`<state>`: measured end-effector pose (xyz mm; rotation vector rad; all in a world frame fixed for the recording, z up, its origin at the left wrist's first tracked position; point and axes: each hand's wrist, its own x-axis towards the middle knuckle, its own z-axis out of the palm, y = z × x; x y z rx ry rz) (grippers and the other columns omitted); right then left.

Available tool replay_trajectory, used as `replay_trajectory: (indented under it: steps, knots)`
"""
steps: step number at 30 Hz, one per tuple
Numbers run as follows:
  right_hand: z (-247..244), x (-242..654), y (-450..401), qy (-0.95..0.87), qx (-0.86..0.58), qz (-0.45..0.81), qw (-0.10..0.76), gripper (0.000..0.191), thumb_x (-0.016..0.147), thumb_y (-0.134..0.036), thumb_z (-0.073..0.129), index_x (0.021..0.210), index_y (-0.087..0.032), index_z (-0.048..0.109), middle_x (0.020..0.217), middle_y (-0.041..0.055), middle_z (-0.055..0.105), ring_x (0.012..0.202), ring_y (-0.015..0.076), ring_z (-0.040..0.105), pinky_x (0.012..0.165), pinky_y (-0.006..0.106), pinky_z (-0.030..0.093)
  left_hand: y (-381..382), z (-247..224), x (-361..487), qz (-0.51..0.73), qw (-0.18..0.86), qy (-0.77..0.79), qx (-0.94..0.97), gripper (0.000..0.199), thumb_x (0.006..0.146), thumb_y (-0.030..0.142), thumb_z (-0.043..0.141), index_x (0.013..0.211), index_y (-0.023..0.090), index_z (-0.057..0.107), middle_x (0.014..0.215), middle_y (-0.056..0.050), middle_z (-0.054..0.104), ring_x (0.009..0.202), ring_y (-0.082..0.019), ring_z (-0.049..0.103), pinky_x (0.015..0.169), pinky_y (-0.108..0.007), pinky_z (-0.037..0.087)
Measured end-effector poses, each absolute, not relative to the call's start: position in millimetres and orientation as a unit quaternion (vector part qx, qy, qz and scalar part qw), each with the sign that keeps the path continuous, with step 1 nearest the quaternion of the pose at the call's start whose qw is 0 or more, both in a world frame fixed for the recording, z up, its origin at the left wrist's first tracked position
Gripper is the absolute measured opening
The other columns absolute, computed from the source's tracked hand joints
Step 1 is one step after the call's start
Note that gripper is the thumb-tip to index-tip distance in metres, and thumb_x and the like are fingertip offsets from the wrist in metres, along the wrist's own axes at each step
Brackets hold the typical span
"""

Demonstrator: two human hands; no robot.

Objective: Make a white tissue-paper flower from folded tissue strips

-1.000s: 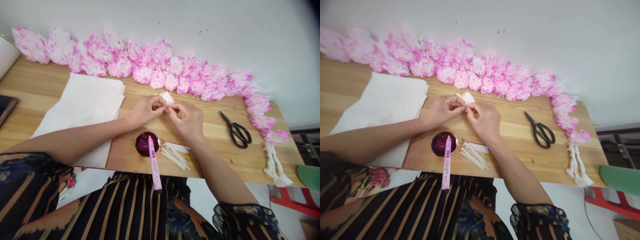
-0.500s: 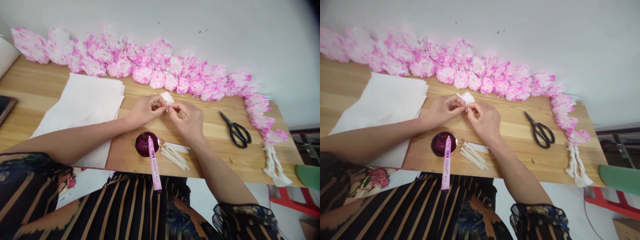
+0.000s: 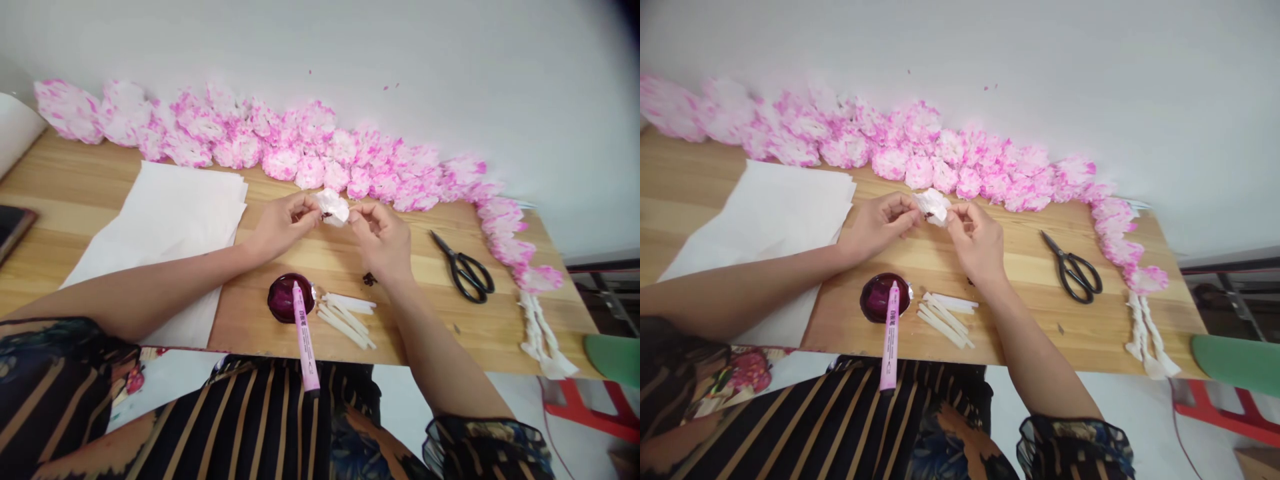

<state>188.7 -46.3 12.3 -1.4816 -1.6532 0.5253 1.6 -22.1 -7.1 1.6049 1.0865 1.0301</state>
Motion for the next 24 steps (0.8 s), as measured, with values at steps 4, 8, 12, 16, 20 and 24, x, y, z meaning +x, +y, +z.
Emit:
replay_trajectory:
  steps: [4,8,12,16,20,24]
  knots:
    - [9.1,191.2,-44.3,-0.647,-0.578,0.250,0.429,0.014,0.087,-0.030,0.058,0.087,-0.020,0.067,0.083,0.0011,0.073,0.072,0.0143,0.064,0.067,0.027,0.051,-22.7,-5.8,0.8,0.425,0.463,0.424,0.652,0.012,0.086,0.027,0.059,0.083,0.015,0.060,0.075,-0.001,0.065,0.066,-0.009,0.057,0.062,-0.021,0.045]
    - [4.0,190.1,-45.3,-0.650,-0.562,0.281,0.427,0.015,0.089,-0.030,0.057,0.092,-0.020,0.067,0.090,0.0022,0.074,0.076,0.0150,0.066,0.070,0.029,0.053,-22.8,-8.2,1.5,0.414,0.499,0.401,0.647,0.013,0.087,0.028,0.058,0.088,0.015,0.062,0.073,0.000,0.065,0.065,-0.009,0.059,0.063,-0.021,0.047]
    - [6.5,186.2,-49.2,-0.666,-0.552,0.285,0.413,0.014,0.089,-0.030,0.057,0.092,-0.021,0.067,0.093,0.0026,0.075,0.075,0.0149,0.066,0.070,0.029,0.054,-23.9,-10.7,2.6,0.419,0.507,0.374,0.654,0.016,0.087,0.029,0.060,0.094,0.015,0.063,0.083,-0.003,0.070,0.073,-0.011,0.065,0.069,-0.023,0.050]
    - [9.9,182.7,-53.0,-0.670,-0.552,0.276,0.413,0.014,0.089,-0.030,0.058,0.090,-0.021,0.067,0.088,0.0015,0.074,0.071,0.0137,0.065,0.067,0.027,0.052,-25.9,-10.1,3.7,0.411,0.472,0.371,0.686,0.017,0.084,0.026,0.065,0.098,0.016,0.064,0.089,-0.004,0.073,0.078,-0.012,0.067,0.070,-0.022,0.049]
    - [6.4,181.3,-53.5,-0.674,-0.560,0.267,0.401,0.015,0.089,-0.031,0.058,0.089,-0.021,0.068,0.084,0.0010,0.074,0.069,0.0135,0.064,0.064,0.026,0.050,-26.2,-7.9,3.4,0.381,0.397,0.398,0.734,0.009,0.084,0.021,0.062,0.091,0.018,0.065,0.079,0.000,0.071,0.066,-0.010,0.061,0.061,-0.021,0.043]
    - [17.5,182.7,-58.4,-0.700,-0.548,0.224,0.400,0.015,0.090,-0.030,0.058,0.096,-0.022,0.070,0.094,0.0029,0.075,0.079,0.0159,0.066,0.071,0.029,0.053,-24.9,-7.8,2.2,0.378,0.392,0.414,0.729,0.005,0.083,0.019,0.059,0.084,0.017,0.064,0.073,0.001,0.068,0.062,-0.009,0.055,0.059,-0.021,0.040]
